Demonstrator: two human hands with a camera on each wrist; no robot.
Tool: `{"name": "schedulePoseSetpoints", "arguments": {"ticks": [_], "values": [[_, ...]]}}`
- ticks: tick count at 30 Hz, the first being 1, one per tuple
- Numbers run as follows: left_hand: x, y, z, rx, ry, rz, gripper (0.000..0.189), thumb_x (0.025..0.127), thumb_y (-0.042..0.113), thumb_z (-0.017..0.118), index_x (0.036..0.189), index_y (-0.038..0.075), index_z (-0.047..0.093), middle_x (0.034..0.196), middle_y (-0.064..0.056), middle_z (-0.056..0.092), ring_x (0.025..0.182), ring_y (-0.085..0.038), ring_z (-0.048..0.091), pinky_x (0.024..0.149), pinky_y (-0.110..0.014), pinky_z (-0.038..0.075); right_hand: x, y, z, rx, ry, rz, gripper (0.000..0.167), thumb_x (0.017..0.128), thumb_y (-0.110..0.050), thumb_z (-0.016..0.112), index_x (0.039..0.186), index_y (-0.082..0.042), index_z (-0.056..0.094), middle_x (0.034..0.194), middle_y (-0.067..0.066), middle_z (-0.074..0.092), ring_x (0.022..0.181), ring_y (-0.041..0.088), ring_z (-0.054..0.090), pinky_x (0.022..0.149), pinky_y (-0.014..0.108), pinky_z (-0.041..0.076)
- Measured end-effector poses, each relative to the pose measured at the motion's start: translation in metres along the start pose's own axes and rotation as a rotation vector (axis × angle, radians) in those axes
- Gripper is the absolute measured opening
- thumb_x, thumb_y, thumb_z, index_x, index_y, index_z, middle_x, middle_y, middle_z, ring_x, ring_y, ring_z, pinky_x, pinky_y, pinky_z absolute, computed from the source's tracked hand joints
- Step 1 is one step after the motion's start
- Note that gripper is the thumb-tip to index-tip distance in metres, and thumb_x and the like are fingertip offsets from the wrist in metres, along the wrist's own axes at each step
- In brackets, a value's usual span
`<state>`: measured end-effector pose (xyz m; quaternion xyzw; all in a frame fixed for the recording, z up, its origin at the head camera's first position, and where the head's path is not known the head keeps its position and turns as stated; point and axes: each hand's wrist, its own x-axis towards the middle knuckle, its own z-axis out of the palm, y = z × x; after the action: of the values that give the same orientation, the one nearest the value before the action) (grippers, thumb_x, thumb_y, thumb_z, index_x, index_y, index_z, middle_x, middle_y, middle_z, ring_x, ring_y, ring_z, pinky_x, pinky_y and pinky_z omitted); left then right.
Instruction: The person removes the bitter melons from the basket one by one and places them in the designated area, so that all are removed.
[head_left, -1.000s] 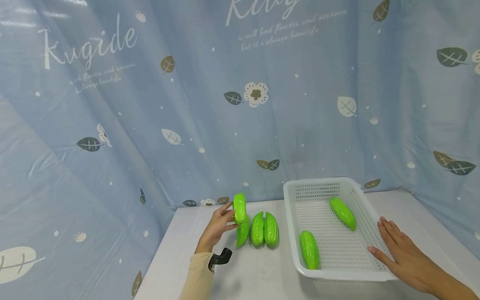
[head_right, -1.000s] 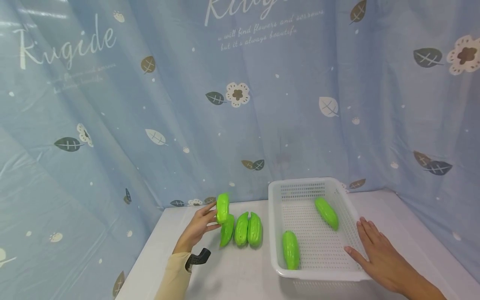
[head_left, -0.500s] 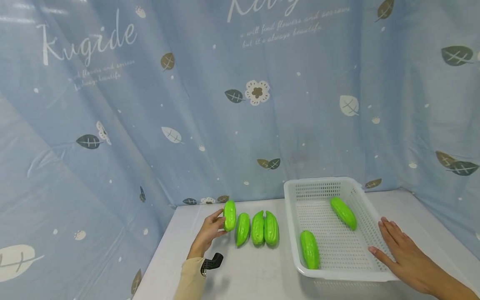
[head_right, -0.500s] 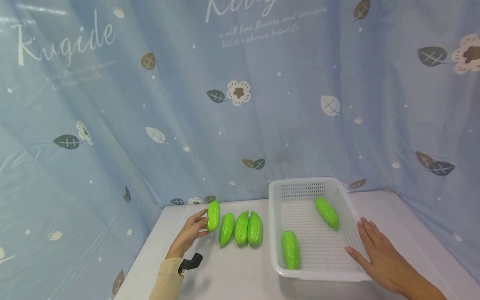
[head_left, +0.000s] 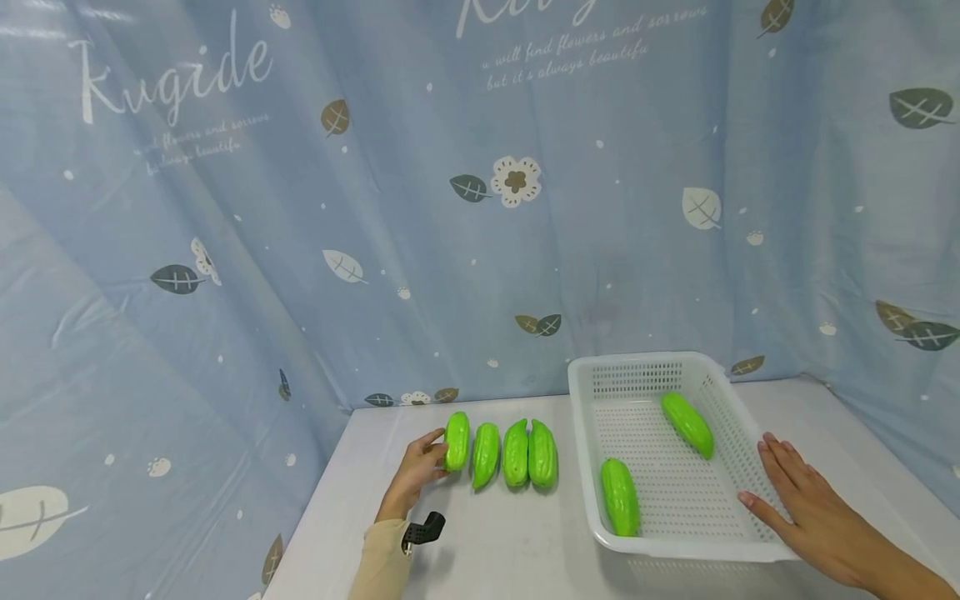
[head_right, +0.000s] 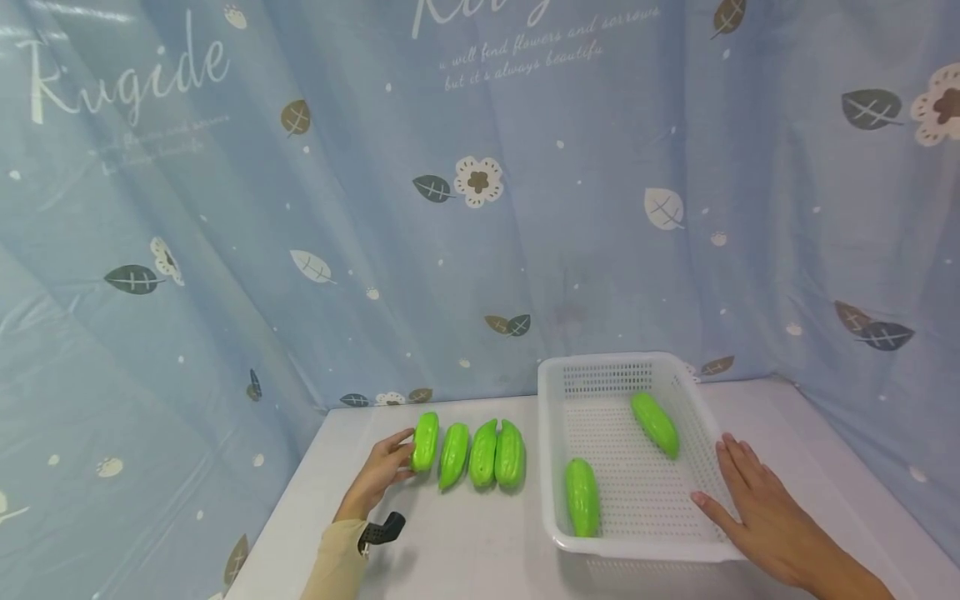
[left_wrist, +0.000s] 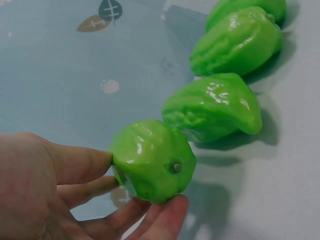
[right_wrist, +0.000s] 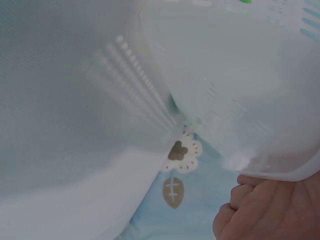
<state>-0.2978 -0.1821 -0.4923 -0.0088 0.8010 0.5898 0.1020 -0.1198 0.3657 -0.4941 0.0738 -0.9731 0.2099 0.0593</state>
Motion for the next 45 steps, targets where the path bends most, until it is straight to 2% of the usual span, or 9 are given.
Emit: {"name": "schedulePoseSetpoints", "arguments": {"ticks": [4, 8, 12, 19, 35, 41, 45], "values": [[0.001, -0.003, 0.0, 0.019, 0.015, -0.005, 0.052, 0.108, 0.015, 0.05, 0.155, -0.005, 0.04, 0.14, -0.032, 0.056, 0.106, -0.024, 0.069, 0.086, -0.042, 0.063, 0.0, 0.0, 0.0, 0.0, 0.002, -0.003, 0.088, 0.11, -0.039, 0.047, 0.16, 0.011, -0.005, 0.17, 0.028, -0.017, 0.154, 0.033, -0.034, 0.109, 0.029, -0.039], [0.0, -0.006, 0.002, 0.037, 0.027, -0.015, 0.052, 0.108, 0.015, 0.05, 0.155, -0.005, 0.04, 0.14, -0.032, 0.056, 0.108, -0.027, 0.068, 0.085, -0.042, 0.063, 0.0, 0.0, 0.0, 0.004, 0.0, -0.001, 0.088, 0.11, -0.039, 0.047, 0.16, 0.011, -0.005, 0.17, 0.03, -0.015, 0.155, 0.035, -0.033, 0.109, 0.03, -0.039], [-0.001, -0.01, 0.003, 0.05, 0.02, -0.005, 0.051, 0.108, 0.014, 0.049, 0.154, -0.007, 0.04, 0.14, -0.034, 0.055, 0.112, -0.029, 0.067, 0.085, -0.044, 0.063, 0.0, 0.0, 0.0, 0.002, 0.001, 0.001, 0.088, 0.11, -0.039, 0.047, 0.16, 0.012, -0.005, 0.17, 0.03, -0.014, 0.154, 0.034, -0.034, 0.108, 0.029, -0.039], [-0.001, -0.014, 0.006, 0.063, 0.011, -0.016, 0.05, 0.108, 0.012, 0.049, 0.154, -0.007, 0.04, 0.138, -0.033, 0.056, 0.105, -0.025, 0.067, 0.081, -0.038, 0.063, -0.002, 0.002, 0.002, 0.02, -0.006, 0.003, 0.089, 0.11, -0.041, 0.046, 0.16, 0.01, -0.007, 0.17, 0.027, -0.018, 0.154, 0.033, -0.034, 0.11, 0.033, -0.04], [0.0, -0.013, 0.01, 0.072, -0.019, -0.007, 0.05, 0.109, 0.014, 0.047, 0.155, -0.005, 0.04, 0.139, -0.033, 0.055, 0.098, -0.021, 0.067, 0.077, -0.034, 0.061, -0.001, 0.003, 0.001, 0.019, -0.012, 0.0, 0.089, 0.11, -0.041, 0.046, 0.16, 0.009, -0.008, 0.17, 0.029, -0.015, 0.155, 0.037, -0.032, 0.11, 0.032, -0.039], [0.0, -0.013, 0.012, 0.07, -0.018, -0.021, 0.05, 0.109, 0.013, 0.047, 0.155, -0.005, 0.04, 0.137, -0.032, 0.056, 0.096, -0.02, 0.067, 0.076, -0.033, 0.06, -0.001, 0.002, 0.001, 0.025, -0.018, 0.005, 0.089, 0.11, -0.041, 0.047, 0.16, 0.009, -0.007, 0.17, 0.03, -0.014, 0.156, 0.044, -0.025, 0.11, 0.033, -0.039], [0.001, -0.013, 0.013, 0.07, -0.013, -0.032, 0.049, 0.109, 0.013, 0.047, 0.155, -0.003, 0.041, 0.135, -0.03, 0.057, 0.095, -0.018, 0.067, 0.076, -0.033, 0.061, 0.001, 0.001, -0.001, 0.018, -0.017, 0.005, 0.089, 0.109, -0.04, 0.047, 0.16, 0.01, -0.007, 0.169, 0.03, -0.015, 0.155, 0.042, -0.028, 0.11, 0.032, -0.039]]}}
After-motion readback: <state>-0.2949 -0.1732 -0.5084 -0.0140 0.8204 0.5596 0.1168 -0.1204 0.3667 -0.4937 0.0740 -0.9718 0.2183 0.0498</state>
